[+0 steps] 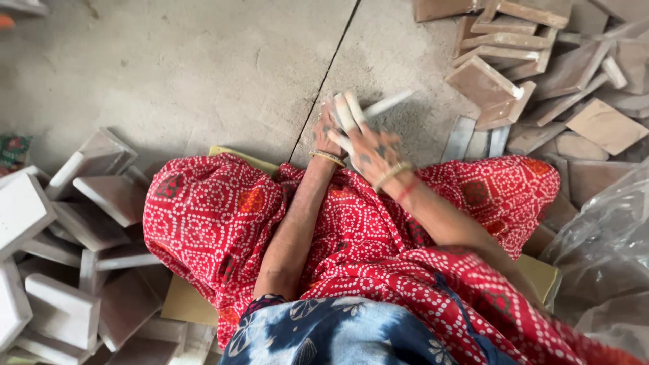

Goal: The person sits on the floor and repeatedly rubs small rectangular blocks against a fixed metal wire to smooth their edges. They handle the blocks one at a time, turning them over to work different sides, and place finished pieces into a growing pile to the left.

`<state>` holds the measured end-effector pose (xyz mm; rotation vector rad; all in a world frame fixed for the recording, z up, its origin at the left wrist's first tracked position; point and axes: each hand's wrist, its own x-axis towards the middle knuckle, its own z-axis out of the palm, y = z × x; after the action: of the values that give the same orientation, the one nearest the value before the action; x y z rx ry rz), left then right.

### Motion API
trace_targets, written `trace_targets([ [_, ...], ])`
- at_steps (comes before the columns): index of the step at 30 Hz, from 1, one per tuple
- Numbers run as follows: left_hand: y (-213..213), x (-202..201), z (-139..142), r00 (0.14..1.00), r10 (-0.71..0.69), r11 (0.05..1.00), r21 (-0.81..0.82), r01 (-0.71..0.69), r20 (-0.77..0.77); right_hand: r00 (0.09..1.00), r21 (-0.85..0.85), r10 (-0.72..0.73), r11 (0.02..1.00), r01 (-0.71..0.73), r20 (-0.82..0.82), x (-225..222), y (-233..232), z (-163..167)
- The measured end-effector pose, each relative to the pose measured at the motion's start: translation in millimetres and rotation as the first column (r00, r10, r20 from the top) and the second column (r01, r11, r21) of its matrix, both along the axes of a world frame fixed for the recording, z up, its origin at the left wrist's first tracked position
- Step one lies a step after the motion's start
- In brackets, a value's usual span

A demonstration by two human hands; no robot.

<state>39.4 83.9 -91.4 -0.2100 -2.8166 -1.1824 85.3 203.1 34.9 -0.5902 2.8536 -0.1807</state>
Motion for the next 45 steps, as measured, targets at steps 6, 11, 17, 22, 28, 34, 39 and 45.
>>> trace_targets([
  [6,-2,-2,12,0.995,-0.092,0.966,-0.238,0.097,0.033,0.996,-0.025,0.031,0.999,-0.033,-0.085,-28,-8,-13],
  [11,2,-3,10,1.0,0.019,1.0,-0.015,-0.019,0.012,0.984,-0.022,0.022,0.999,-0.027,-0.175,36,16,-5],
  [17,-2,-8,15,0.981,-0.082,0.983,-0.179,0.05,-0.175,1.0,0.038,0.001,0.999,-0.001,-0.004,-28,-10,-3],
  [22,0,-14,12,0.925,0.031,0.994,-0.108,0.011,0.38,0.997,0.054,0.01,0.999,-0.006,-0.071,-22,-9,-14],
  [28,-3,-9,14,0.999,0.036,0.976,-0.217,-0.028,0.033,0.994,0.028,-0.009,1.0,0.012,-0.109,63,53,-30],
  [34,-15,-4,46,0.993,0.085,0.975,-0.199,-0.1,-0.081,0.903,-0.43,-0.311,0.888,0.164,-0.298,71,80,-23],
  [39,-15,-10,34,0.98,0.195,0.976,-0.089,-0.198,-0.035,0.889,-0.487,-0.172,0.871,-0.064,-0.424,54,49,-26],
  [45,-10,-15,7,0.974,0.214,0.977,-0.03,-0.212,0.076,0.938,-0.474,0.007,0.861,-0.182,-0.347,-5,2,-29],
])
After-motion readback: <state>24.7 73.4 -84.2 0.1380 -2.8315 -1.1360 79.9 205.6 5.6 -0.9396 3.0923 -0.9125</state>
